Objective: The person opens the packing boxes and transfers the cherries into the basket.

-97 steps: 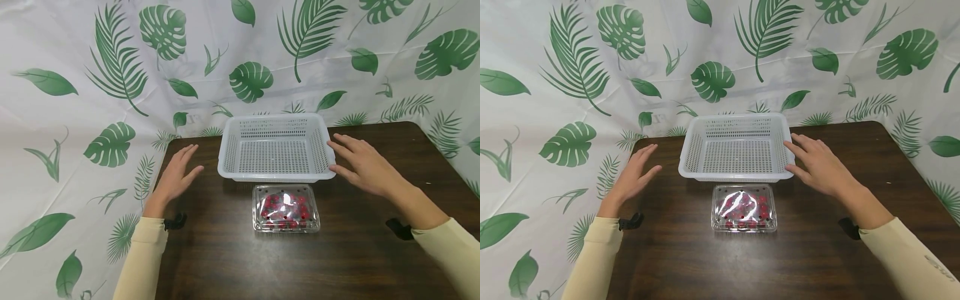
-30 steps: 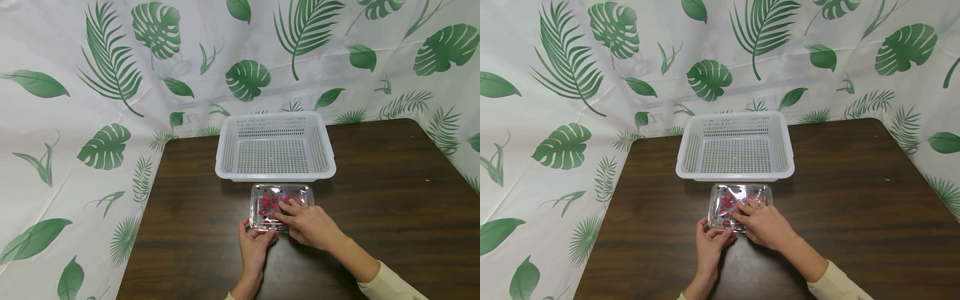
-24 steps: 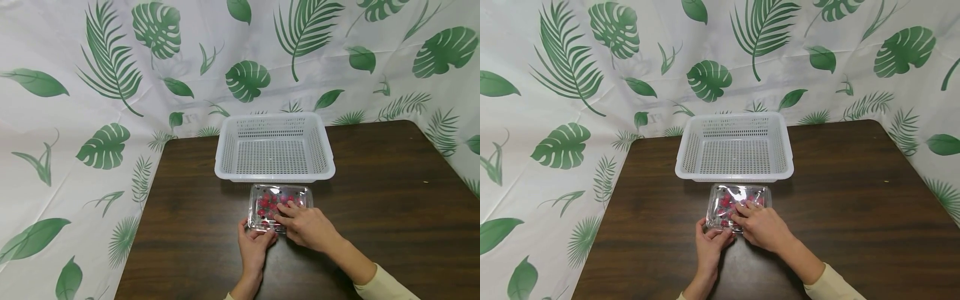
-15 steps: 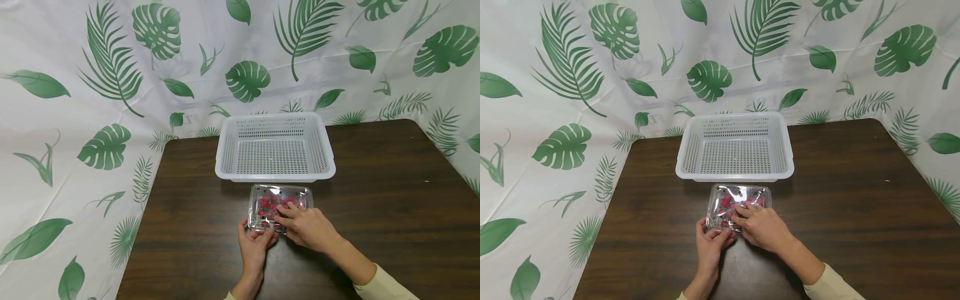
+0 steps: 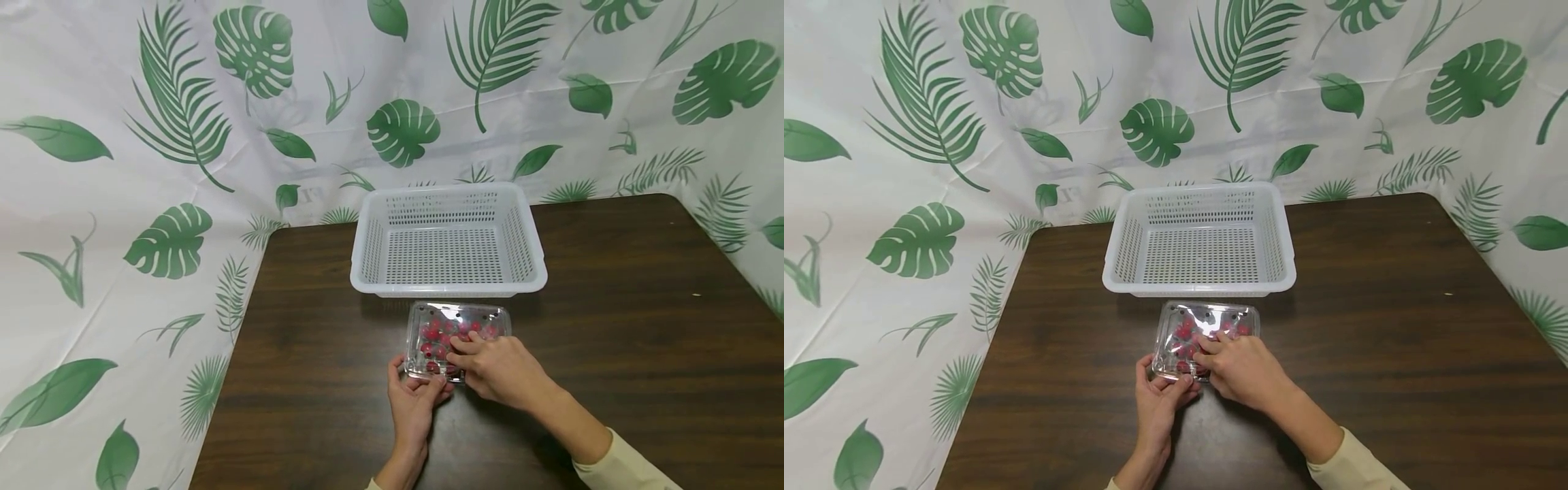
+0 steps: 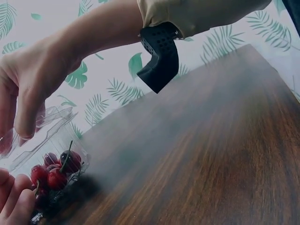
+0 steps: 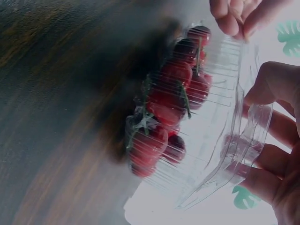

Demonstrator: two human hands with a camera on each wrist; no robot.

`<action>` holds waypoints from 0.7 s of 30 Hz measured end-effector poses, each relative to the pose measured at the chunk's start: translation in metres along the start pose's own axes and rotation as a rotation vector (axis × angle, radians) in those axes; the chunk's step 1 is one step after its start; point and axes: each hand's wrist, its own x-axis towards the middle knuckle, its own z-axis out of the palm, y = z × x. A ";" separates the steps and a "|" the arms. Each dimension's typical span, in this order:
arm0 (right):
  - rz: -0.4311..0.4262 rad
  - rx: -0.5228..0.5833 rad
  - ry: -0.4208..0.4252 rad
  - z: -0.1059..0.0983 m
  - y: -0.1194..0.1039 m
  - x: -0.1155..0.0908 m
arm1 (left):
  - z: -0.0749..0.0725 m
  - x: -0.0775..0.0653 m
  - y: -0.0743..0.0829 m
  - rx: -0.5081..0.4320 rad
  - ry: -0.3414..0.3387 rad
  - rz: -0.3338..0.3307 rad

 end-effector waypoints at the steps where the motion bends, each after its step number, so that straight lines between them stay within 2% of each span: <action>1: 0.000 0.002 0.001 0.000 -0.001 0.000 | 0.000 -0.001 0.000 0.006 0.000 -0.003; 9: 0.024 0.115 0.054 -0.012 -0.003 0.007 | -0.002 -0.005 0.003 0.033 -0.020 -0.026; 13: 0.034 0.132 0.030 -0.017 -0.004 0.011 | -0.003 -0.004 0.004 0.046 -0.013 -0.047; 21: 0.030 0.138 0.055 -0.025 -0.005 0.019 | -0.006 -0.002 0.005 0.036 -0.028 -0.056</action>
